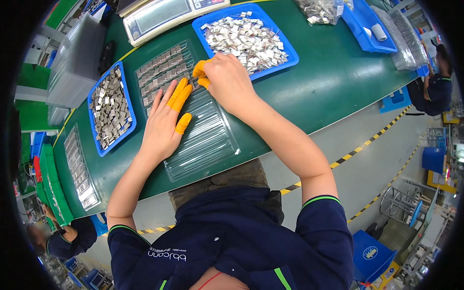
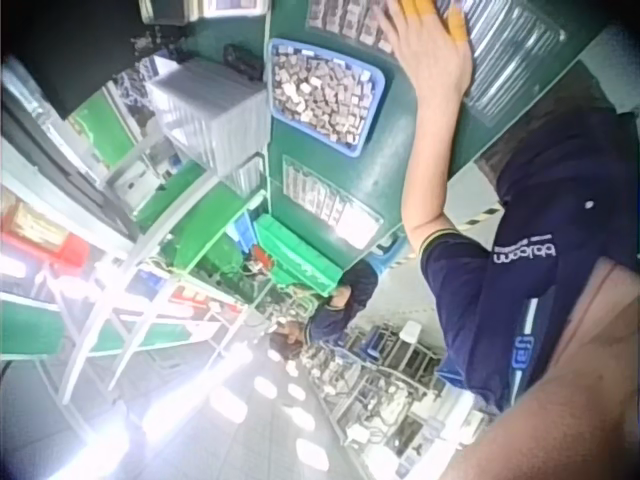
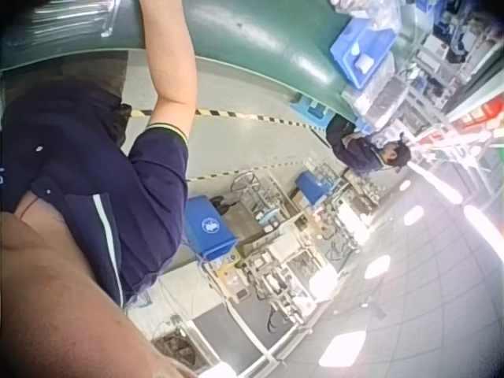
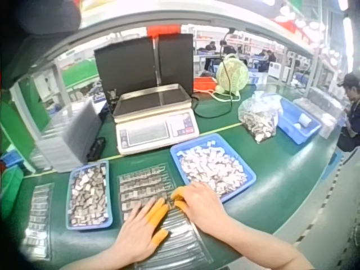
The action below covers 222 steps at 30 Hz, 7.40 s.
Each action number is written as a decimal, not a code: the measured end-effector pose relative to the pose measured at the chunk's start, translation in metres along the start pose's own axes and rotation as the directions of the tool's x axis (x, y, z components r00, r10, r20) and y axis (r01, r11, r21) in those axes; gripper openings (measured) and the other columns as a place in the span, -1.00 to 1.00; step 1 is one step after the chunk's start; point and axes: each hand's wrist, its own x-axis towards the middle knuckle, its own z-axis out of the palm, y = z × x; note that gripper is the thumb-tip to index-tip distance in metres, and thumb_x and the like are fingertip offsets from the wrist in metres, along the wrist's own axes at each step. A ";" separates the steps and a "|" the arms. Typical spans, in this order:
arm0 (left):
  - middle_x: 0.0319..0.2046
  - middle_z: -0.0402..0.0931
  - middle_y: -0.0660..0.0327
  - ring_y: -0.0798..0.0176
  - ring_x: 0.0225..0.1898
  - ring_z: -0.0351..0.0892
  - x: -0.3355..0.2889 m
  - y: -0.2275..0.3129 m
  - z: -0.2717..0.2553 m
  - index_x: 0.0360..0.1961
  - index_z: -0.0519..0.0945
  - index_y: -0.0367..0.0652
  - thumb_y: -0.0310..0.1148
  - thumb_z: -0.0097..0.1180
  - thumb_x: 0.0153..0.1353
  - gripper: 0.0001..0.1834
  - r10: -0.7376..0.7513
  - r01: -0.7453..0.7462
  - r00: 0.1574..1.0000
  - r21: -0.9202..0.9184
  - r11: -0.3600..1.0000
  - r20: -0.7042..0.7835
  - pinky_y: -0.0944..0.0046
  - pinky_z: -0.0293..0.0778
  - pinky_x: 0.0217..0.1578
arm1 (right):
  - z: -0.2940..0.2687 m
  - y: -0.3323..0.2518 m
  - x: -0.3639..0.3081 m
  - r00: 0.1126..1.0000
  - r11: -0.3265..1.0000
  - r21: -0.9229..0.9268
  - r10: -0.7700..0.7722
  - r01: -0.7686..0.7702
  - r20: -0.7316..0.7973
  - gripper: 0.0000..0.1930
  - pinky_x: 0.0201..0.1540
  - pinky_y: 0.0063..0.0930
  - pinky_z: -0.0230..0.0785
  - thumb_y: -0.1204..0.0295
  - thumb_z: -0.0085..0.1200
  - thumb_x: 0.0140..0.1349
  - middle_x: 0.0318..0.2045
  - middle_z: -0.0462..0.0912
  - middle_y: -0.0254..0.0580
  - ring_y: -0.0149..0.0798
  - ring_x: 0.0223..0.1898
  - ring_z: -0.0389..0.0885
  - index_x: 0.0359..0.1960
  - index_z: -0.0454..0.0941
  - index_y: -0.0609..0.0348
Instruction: The person picks small metallic components from a blue tray and places them into a clear plastic tray with multiple compartments. They handle the components one at a time, arranging them in rows within the compartments. The person also uses a digital scale to weigh a batch of components.
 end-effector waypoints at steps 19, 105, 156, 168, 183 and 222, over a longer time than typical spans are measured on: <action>0.25 0.17 0.02 -0.01 0.34 0.01 -0.039 -0.014 -0.020 0.21 0.26 -0.21 -0.19 -0.22 0.31 -0.50 -0.097 0.091 0.994 -0.086 0.992 -0.060 -0.02 -0.11 0.32 | -0.003 -0.005 0.000 0.999 0.999 0.015 0.034 -0.034 0.019 -0.85 -0.17 -0.25 0.33 0.45 0.12 0.09 -0.44 0.57 -0.08 -0.03 -0.30 0.49 -0.30 0.63 0.16; -0.25 0.52 0.05 0.01 -0.16 0.44 -0.077 -0.129 -0.063 -0.24 0.61 -0.25 -0.48 0.20 0.01 -0.77 -0.553 0.568 0.694 -0.120 0.814 -0.461 0.13 0.37 -0.12 | -0.015 0.053 0.049 0.986 0.995 -0.086 -0.038 0.052 0.163 -0.57 0.12 -0.26 0.25 0.70 -0.09 0.04 -0.04 0.51 0.06 0.03 0.03 0.43 0.01 0.47 0.19; -0.33 0.59 0.05 0.26 -0.40 0.60 -0.056 -0.077 -0.046 -0.02 0.49 -0.34 -0.64 0.15 0.09 -0.62 -0.732 0.156 0.679 -0.964 0.217 -0.055 0.39 0.52 -0.36 | -0.035 0.058 0.046 0.936 0.926 -0.267 0.314 -0.265 0.157 -0.73 -0.14 -0.32 0.39 0.49 0.24 -0.04 -0.26 0.61 -0.01 -0.06 -0.25 0.57 -0.23 0.64 0.20; -0.23 0.59 0.01 0.17 -0.24 0.63 -0.059 -0.051 -0.022 -0.04 0.52 -0.39 -0.57 0.15 0.13 -0.67 -0.624 0.094 0.781 -0.992 0.085 0.021 0.33 0.56 -0.18 | -0.044 0.063 0.050 0.919 0.935 -0.326 0.002 -0.142 -0.394 -0.79 -0.28 -0.32 0.41 0.55 0.12 0.08 -0.35 0.61 -0.06 -0.06 -0.33 0.58 -0.21 0.62 0.13; -0.27 0.60 0.02 0.18 -0.28 0.64 -0.071 -0.034 -0.011 -0.17 0.56 -0.44 -0.60 0.18 0.10 -0.76 -0.641 0.133 0.753 -0.988 -0.077 0.151 0.32 0.59 -0.23 | 0.022 -0.084 0.019 0.891 0.580 0.696 0.127 -0.423 0.435 -0.67 -0.07 -0.56 0.48 0.62 0.18 0.06 -0.19 0.63 -0.18 -0.37 -0.21 0.64 -0.08 0.52 0.27; -0.24 0.62 0.09 0.30 -0.20 0.61 -0.081 -0.031 -0.011 -0.22 0.62 -0.36 -0.62 0.24 0.02 -0.76 -0.431 0.079 0.895 -0.992 -0.100 0.115 0.31 0.54 -0.09 | 0.015 -0.071 0.021 0.609 0.313 0.592 -0.049 -0.743 0.791 -0.74 -0.21 -0.57 0.45 0.60 0.30 -0.12 -0.39 0.66 -0.21 -0.44 -0.35 0.59 -0.31 0.63 0.35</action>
